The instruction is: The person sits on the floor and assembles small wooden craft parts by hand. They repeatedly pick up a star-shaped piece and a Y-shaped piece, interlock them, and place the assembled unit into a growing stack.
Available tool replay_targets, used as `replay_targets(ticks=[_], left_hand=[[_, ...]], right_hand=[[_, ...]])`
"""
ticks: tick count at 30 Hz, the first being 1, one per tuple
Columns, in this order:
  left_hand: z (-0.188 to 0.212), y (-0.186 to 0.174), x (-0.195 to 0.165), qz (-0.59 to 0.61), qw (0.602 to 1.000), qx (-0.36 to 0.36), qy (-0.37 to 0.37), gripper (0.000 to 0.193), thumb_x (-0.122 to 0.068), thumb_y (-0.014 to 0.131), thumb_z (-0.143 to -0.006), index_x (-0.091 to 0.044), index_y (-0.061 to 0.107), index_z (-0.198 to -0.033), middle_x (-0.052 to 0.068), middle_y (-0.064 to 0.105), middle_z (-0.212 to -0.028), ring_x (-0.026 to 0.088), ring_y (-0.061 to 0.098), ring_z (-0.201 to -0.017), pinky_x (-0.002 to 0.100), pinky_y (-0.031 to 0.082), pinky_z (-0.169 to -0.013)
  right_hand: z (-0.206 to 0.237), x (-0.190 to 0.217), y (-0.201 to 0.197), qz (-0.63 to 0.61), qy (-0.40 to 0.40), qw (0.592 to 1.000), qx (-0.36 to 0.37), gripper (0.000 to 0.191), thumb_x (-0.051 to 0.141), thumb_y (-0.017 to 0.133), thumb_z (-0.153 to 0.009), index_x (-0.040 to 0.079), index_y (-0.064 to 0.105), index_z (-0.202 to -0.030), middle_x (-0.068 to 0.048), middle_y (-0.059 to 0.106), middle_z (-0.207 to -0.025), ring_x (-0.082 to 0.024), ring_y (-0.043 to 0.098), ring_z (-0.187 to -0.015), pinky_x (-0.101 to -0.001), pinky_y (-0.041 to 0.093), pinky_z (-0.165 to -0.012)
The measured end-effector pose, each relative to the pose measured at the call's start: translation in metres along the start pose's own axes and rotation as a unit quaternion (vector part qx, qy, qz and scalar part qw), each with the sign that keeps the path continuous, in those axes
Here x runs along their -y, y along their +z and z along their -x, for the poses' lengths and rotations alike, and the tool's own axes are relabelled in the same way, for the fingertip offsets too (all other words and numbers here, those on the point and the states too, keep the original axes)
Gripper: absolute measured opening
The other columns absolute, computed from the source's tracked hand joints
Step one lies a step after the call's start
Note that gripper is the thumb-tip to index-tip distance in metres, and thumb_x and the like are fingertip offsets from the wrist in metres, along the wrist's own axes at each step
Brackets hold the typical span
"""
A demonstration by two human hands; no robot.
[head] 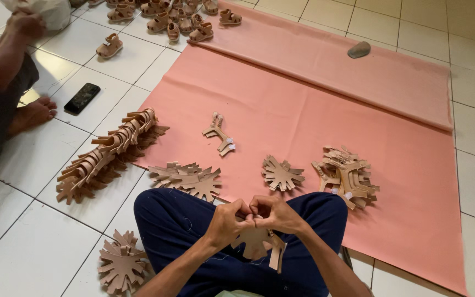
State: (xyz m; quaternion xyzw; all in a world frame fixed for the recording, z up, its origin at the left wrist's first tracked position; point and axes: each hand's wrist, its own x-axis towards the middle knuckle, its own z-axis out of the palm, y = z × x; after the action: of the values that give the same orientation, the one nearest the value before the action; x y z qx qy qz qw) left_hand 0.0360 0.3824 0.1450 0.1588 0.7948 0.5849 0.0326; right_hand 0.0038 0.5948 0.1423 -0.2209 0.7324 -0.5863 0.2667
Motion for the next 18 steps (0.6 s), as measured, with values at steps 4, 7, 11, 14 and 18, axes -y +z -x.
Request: replay_targets(ticks=[4,7,11,14,18], left_hand=[[0.002,-0.001,0.002,0.007,1.000,-0.001,0.000,0.011,-0.006,0.076,-0.084,0.004,0.071,-0.086,0.012,0.078,-0.078,0.015,0.077,-0.071,0.027,0.064,-0.066],[-0.004,-0.012,0.007,0.035,0.993,-0.011,-0.110,0.014,-0.010,0.074,-0.087,0.003,0.075,-0.093,0.010,0.079,-0.082,0.014,0.076,-0.073,0.028,0.063,-0.066],[-0.007,-0.021,0.012,0.084,0.994,0.025,-0.069,0.017,-0.010,0.071,-0.089,0.003,0.074,-0.100,0.010,0.080,-0.090,0.013,0.078,-0.084,0.026,0.063,-0.077],[-0.005,-0.022,0.011,0.041,0.998,0.040,-0.022,0.018,-0.010,0.073,-0.088,0.001,0.074,-0.103,0.011,0.080,-0.091,0.014,0.078,-0.083,0.026,0.063,-0.077],[-0.003,-0.021,0.011,-0.044,0.992,0.029,0.114,0.021,-0.007,0.077,-0.081,0.000,0.069,-0.100,0.012,0.075,-0.088,0.021,0.076,-0.076,0.031,0.060,-0.069]], right_hand=[[0.000,0.000,0.007,0.043,-0.017,0.998,-0.044,0.017,0.010,0.079,-0.087,0.001,0.064,-0.089,0.002,0.059,-0.076,-0.007,0.055,-0.071,-0.0246,0.047,-0.063],[0.004,0.003,0.016,0.011,0.016,0.993,-0.113,0.019,0.015,0.074,-0.088,0.003,0.070,-0.102,0.001,0.070,-0.085,-0.006,0.066,-0.077,-0.0236,0.055,-0.069],[0.006,0.007,0.018,0.042,0.064,0.985,-0.156,0.030,0.021,0.073,-0.091,0.003,0.071,-0.115,-0.005,0.078,-0.096,-0.010,0.073,-0.086,-0.0255,0.059,-0.077],[0.007,0.009,0.017,0.005,0.046,0.990,-0.131,0.029,0.018,0.072,-0.093,0.001,0.070,-0.117,-0.006,0.077,-0.102,-0.010,0.073,-0.092,-0.0259,0.059,-0.082],[0.007,0.014,0.018,-0.060,0.063,0.992,-0.091,0.038,0.010,0.076,-0.087,0.003,0.063,-0.122,-0.007,0.073,-0.101,-0.011,0.070,-0.092,-0.0274,0.058,-0.082]])
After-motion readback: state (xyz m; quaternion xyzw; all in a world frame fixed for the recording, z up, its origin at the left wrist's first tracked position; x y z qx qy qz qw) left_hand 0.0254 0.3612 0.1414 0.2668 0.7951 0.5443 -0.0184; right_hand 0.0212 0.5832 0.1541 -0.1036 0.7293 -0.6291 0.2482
